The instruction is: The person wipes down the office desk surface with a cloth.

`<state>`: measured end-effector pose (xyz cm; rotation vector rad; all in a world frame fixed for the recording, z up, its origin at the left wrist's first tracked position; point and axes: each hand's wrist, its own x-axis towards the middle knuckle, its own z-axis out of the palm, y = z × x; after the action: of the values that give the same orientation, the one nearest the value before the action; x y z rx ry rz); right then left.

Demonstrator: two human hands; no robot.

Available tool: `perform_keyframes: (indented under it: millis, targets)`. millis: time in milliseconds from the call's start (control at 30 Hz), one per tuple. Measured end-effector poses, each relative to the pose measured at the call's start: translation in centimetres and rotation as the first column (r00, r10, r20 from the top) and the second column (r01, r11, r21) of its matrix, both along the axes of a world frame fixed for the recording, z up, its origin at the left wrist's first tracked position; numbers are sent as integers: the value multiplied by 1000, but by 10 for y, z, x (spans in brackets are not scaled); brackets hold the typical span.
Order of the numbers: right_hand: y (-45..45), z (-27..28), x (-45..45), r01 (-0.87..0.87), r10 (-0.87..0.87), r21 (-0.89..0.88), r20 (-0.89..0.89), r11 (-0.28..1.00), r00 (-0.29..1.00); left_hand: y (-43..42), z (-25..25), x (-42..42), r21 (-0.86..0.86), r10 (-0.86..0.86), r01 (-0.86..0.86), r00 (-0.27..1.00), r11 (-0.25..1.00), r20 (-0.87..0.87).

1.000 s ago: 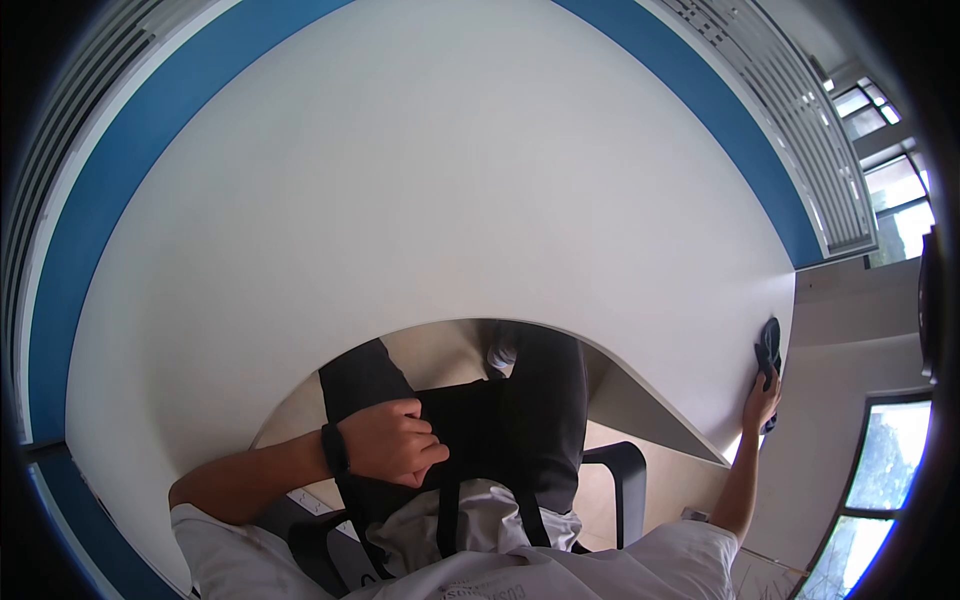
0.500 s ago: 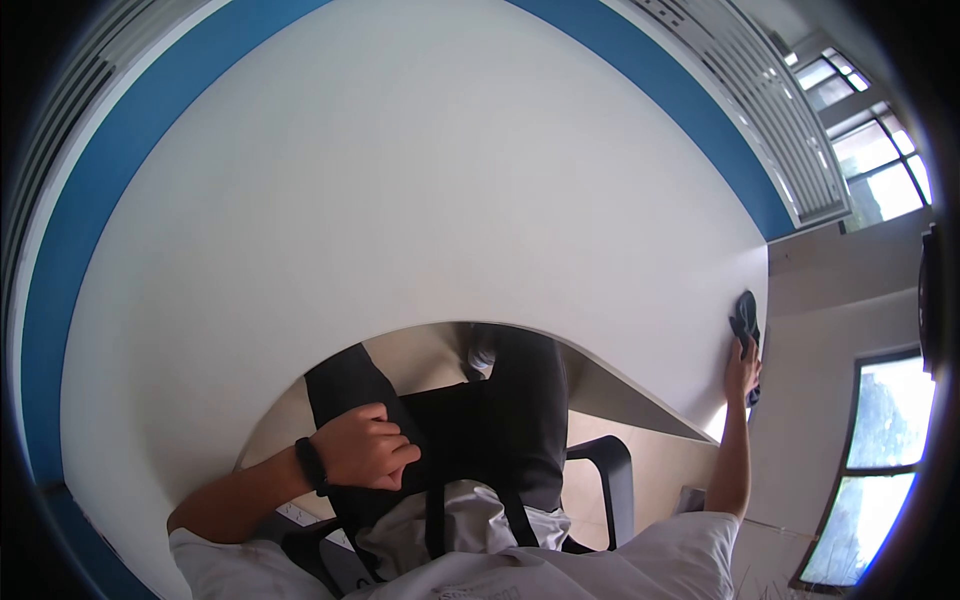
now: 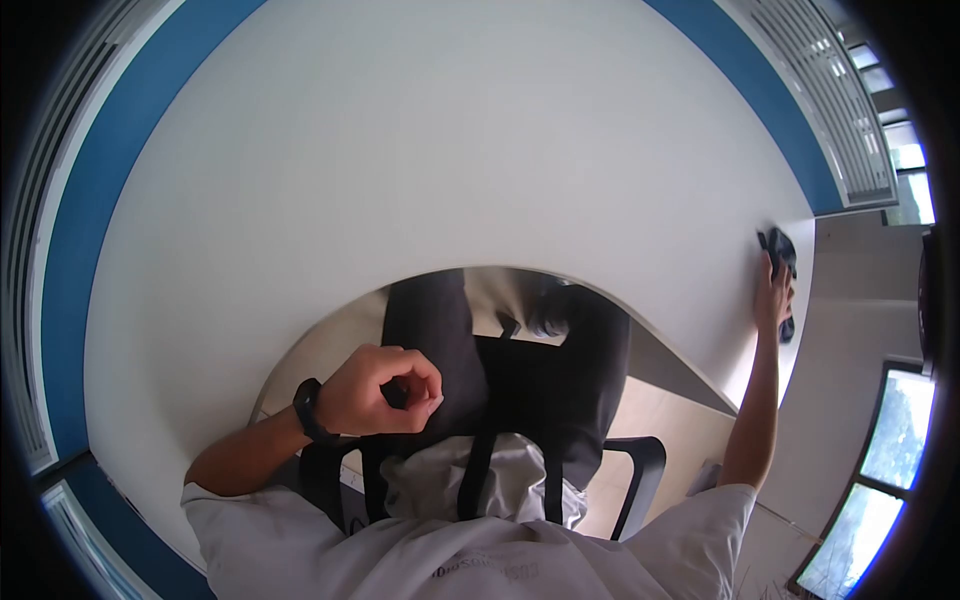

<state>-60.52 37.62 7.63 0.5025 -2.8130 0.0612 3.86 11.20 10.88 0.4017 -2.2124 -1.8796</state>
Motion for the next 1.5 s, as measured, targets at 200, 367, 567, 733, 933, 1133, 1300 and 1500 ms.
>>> perform_keyframes:
  millis: [200,367,567,733,933,1133,1300,1500]
  targets:
    - [-14,13,25,-234,235,-42,12,971,972,74,12,-22,313,67,-85,995,946,68]
    - [-15,0,17,-346,342,-87,-52,934,938,92,-5,-65,375,58,-86,995,923,87]
    - [-13,-4,22,-412,398,-121,-122,903,909,101,-22,-70,420,56,-35,998,907,-38]
    - [-3,-16,6,-507,475,-273,-178,818,862,119,-42,-97,287,159,-120,980,950,-118]
    - [11,-12,7,-564,557,-196,-96,802,825,96,-55,-126,509,187,-82,969,857,-159]
    - [20,-31,-29,-572,575,-154,-32,806,818,109,-56,-204,49,-120,121,993,991,-7]
    - [34,-51,-62,-569,578,-137,45,811,815,128,-81,-291,-785,-544,371,837,496,51]
    - [47,-108,-112,-481,497,-131,142,867,856,147,-133,-382,-843,-740,519,622,144,256]
